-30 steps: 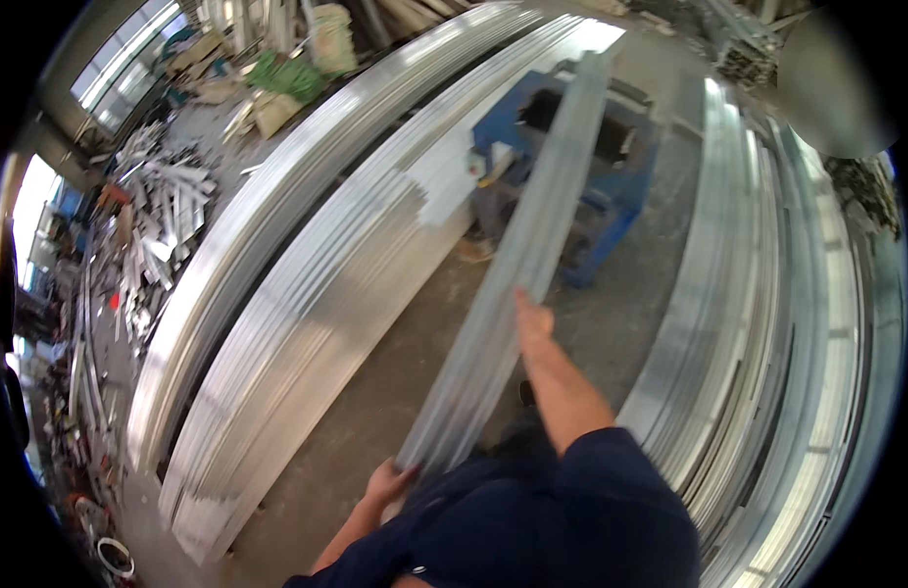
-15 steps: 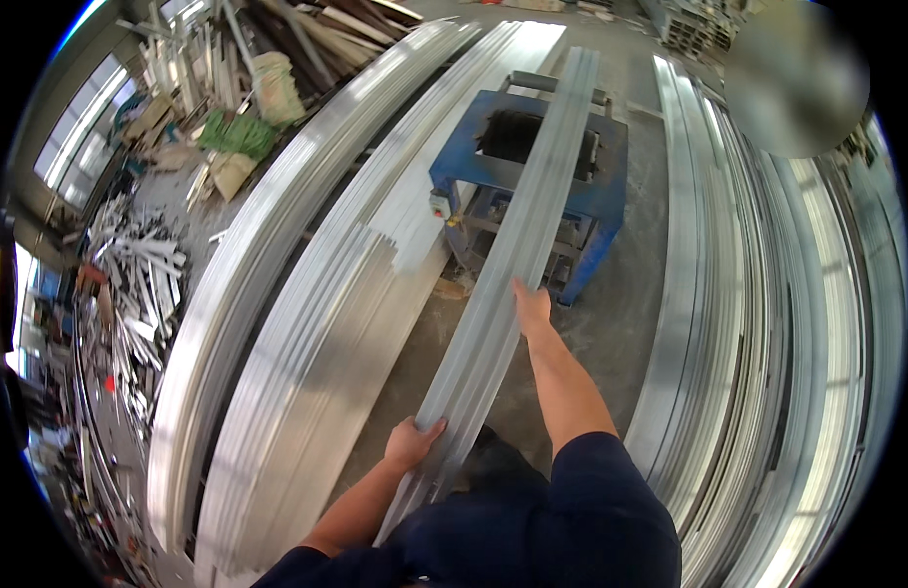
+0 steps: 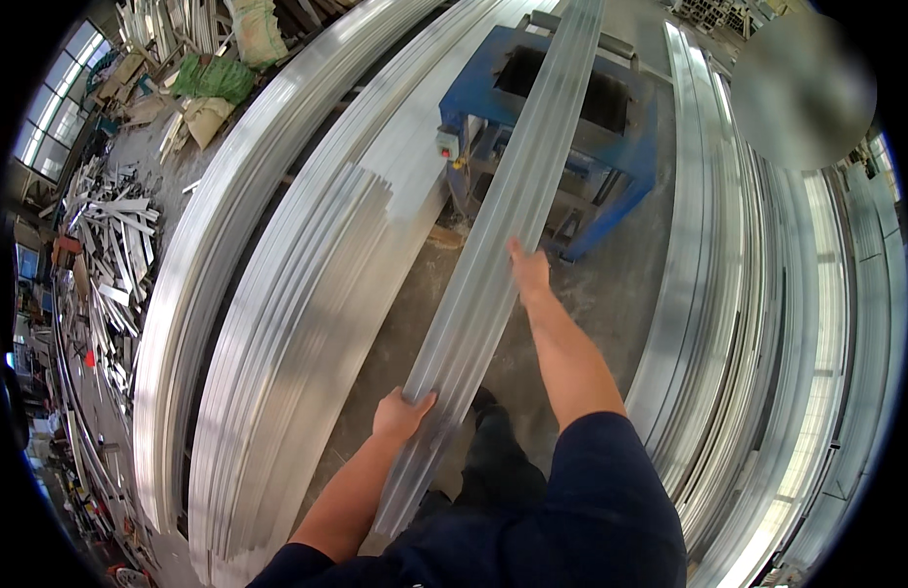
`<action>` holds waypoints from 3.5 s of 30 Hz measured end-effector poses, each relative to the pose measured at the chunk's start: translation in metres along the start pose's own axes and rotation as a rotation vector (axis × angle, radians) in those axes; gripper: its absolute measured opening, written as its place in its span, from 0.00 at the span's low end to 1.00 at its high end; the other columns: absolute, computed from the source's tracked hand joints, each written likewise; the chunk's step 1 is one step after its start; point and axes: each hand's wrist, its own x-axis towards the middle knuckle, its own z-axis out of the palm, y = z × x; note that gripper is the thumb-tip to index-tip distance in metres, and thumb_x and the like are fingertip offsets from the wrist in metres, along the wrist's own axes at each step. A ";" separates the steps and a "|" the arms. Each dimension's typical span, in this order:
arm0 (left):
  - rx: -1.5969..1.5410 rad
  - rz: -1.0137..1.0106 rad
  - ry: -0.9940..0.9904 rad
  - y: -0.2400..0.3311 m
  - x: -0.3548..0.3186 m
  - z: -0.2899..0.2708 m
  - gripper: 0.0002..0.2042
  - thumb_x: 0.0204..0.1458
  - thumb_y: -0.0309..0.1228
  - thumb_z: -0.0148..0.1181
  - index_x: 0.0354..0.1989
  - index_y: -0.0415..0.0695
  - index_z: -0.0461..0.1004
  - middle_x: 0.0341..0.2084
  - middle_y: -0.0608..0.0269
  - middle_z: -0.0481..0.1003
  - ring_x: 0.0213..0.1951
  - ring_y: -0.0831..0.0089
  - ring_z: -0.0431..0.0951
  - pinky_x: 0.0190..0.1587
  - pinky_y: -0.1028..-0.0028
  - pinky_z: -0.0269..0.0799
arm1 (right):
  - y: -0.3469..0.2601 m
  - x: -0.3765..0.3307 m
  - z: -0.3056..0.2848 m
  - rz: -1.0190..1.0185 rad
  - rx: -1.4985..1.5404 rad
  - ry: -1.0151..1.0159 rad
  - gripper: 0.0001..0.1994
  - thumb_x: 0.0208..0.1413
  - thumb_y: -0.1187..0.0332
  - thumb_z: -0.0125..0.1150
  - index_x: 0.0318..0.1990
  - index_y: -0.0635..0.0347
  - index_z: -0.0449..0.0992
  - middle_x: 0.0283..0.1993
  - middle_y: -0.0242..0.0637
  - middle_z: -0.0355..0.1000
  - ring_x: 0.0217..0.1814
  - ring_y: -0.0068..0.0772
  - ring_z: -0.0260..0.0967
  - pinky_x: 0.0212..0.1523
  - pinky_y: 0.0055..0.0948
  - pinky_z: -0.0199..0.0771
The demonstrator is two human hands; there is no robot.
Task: The person repeatedly picks up long silver metal profiles from a pile and places them onto a growing stack. The person handles the profiles one at a time, walking back and forth between the source pile and the stack area.
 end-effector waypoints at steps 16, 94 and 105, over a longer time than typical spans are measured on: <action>0.206 -0.310 -0.079 -0.488 -0.395 -0.024 0.35 0.38 0.61 0.69 0.36 0.35 0.78 0.30 0.43 0.80 0.37 0.48 0.82 0.41 0.57 0.76 | 0.221 -0.473 0.042 0.849 0.966 -0.397 0.46 0.58 0.26 0.38 0.72 0.53 0.56 0.71 0.39 0.60 0.71 0.47 0.57 0.70 0.55 0.53; 0.165 -0.315 0.270 -0.521 -0.344 -0.053 0.48 0.47 0.63 0.62 0.67 0.38 0.60 0.64 0.43 0.64 0.66 0.49 0.61 0.68 0.58 0.57 | -0.006 -0.316 -0.004 0.333 0.652 -0.197 0.32 0.53 0.49 0.66 0.61 0.59 0.70 0.65 0.44 0.68 0.66 0.45 0.64 0.67 0.44 0.62; -0.183 -0.504 0.423 -0.441 -0.298 0.034 0.34 0.54 0.51 0.62 0.61 0.36 0.67 0.62 0.42 0.66 0.64 0.48 0.64 0.65 0.59 0.62 | -0.255 -0.339 -0.188 -0.466 0.450 0.222 0.41 0.57 0.39 0.57 0.67 0.64 0.62 0.67 0.49 0.61 0.66 0.50 0.62 0.62 0.45 0.66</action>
